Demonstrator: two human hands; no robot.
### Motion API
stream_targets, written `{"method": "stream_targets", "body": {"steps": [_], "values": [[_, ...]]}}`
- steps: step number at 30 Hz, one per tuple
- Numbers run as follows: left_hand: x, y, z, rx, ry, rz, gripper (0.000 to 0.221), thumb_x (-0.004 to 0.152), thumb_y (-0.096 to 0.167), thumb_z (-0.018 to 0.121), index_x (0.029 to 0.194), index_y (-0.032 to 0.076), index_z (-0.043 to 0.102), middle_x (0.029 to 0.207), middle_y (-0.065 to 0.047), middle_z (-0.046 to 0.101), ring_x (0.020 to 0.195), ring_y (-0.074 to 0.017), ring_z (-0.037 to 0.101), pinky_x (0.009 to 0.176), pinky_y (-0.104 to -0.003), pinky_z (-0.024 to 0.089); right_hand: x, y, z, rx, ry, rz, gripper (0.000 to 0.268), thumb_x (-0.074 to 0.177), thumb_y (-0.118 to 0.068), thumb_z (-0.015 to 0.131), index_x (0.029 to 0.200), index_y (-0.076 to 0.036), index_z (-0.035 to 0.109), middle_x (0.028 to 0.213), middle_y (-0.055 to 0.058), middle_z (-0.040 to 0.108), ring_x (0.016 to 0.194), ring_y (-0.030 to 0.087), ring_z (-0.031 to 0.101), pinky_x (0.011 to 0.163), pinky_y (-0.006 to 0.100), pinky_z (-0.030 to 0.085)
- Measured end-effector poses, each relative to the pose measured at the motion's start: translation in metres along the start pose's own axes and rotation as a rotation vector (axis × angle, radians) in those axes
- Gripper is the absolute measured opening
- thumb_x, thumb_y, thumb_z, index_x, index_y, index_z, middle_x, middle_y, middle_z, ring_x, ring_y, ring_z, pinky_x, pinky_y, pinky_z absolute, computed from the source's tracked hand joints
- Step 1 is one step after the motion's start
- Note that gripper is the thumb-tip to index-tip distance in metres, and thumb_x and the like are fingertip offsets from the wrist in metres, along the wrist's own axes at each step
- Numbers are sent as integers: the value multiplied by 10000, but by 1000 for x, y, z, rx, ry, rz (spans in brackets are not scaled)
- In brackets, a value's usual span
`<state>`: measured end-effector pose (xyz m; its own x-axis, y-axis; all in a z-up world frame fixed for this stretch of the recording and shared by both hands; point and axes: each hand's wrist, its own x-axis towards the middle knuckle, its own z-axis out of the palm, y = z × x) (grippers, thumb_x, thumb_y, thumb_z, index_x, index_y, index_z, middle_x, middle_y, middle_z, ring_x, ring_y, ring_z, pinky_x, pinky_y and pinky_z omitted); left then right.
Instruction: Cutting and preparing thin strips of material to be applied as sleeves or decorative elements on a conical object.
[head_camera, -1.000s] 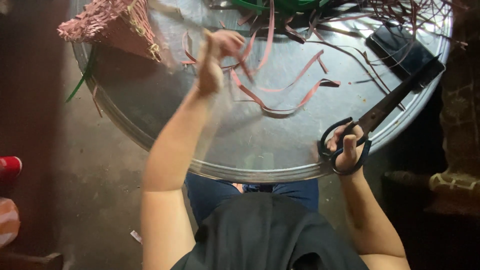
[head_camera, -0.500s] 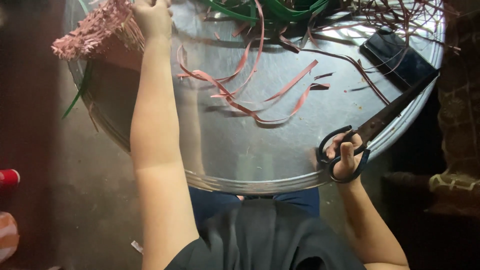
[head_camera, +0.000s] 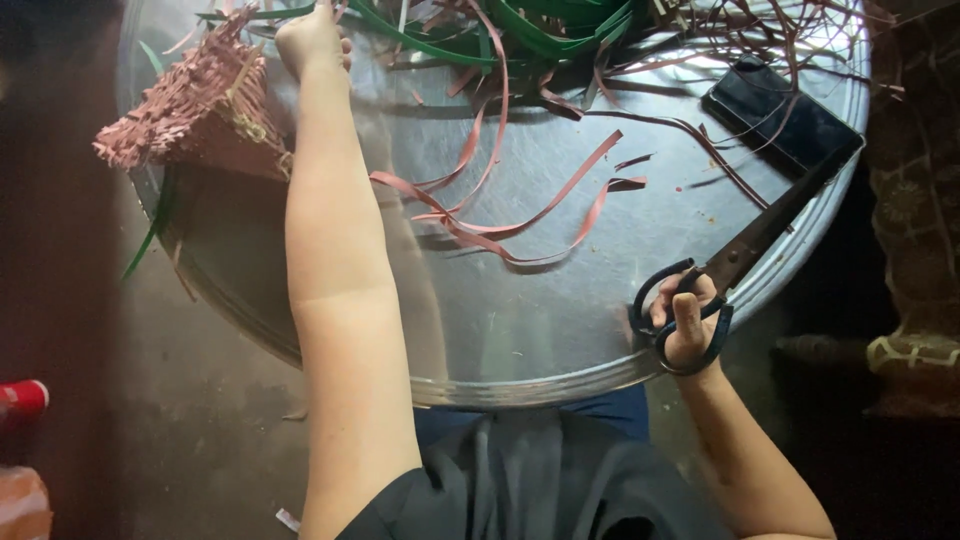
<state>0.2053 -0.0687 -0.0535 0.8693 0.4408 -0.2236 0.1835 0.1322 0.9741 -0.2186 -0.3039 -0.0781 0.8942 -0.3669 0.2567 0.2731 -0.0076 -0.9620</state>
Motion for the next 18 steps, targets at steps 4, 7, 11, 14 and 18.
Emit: {"method": "stream_targets", "body": {"steps": [4, 7, 11, 14, 18], "values": [[24, -11, 7, -90, 32, 0, 228, 691, 180, 582, 514, 43, 539, 389, -70, 470, 274, -138, 372, 269, -267, 181, -4, 16, -9, -62, 34, -24, 387, 788, -518, 511, 763, -133, 490, 482, -43, 429, 390, 32, 396, 399, 150, 319], [-5, 9, -5, -94, -8, -97, 219, 701, 15, 615, 500, 19, 530, 441, -64, 488, 344, -132, 370, 344, -273, 169, -6, 22, -12, 15, 69, -12, 364, 799, -471, 526, 784, -108, 493, 470, -21, 407, 383, 48, 400, 388, 169, 319], [-14, 8, -9, -169, -58, -26, 109, 583, 69, 530, 510, 2, 573, 428, -73, 545, 321, -135, 510, 269, -239, 290, -1, 5, -2, -23, 55, 16, 386, 784, -510, 521, 756, -126, 490, 455, -33, 406, 384, 38, 384, 401, 160, 300], [-35, 15, -24, -298, -115, 61, 101, 615, 1, 540, 515, -18, 538, 448, -110, 544, 348, -153, 551, 250, -226, 321, 1, 0, 1, -5, 35, 15, 395, 775, -521, 531, 746, -129, 487, 471, -38, 396, 385, 37, 383, 391, 157, 300], [-52, 20, -48, -373, -220, 97, 58, 640, 17, 534, 583, 22, 538, 531, -85, 582, 432, -132, 577, 331, -207, 370, 0, 2, -1, -84, 24, 13, 419, 775, -546, 503, 765, -129, 473, 477, -32, 397, 384, 50, 391, 367, 171, 322]]}}
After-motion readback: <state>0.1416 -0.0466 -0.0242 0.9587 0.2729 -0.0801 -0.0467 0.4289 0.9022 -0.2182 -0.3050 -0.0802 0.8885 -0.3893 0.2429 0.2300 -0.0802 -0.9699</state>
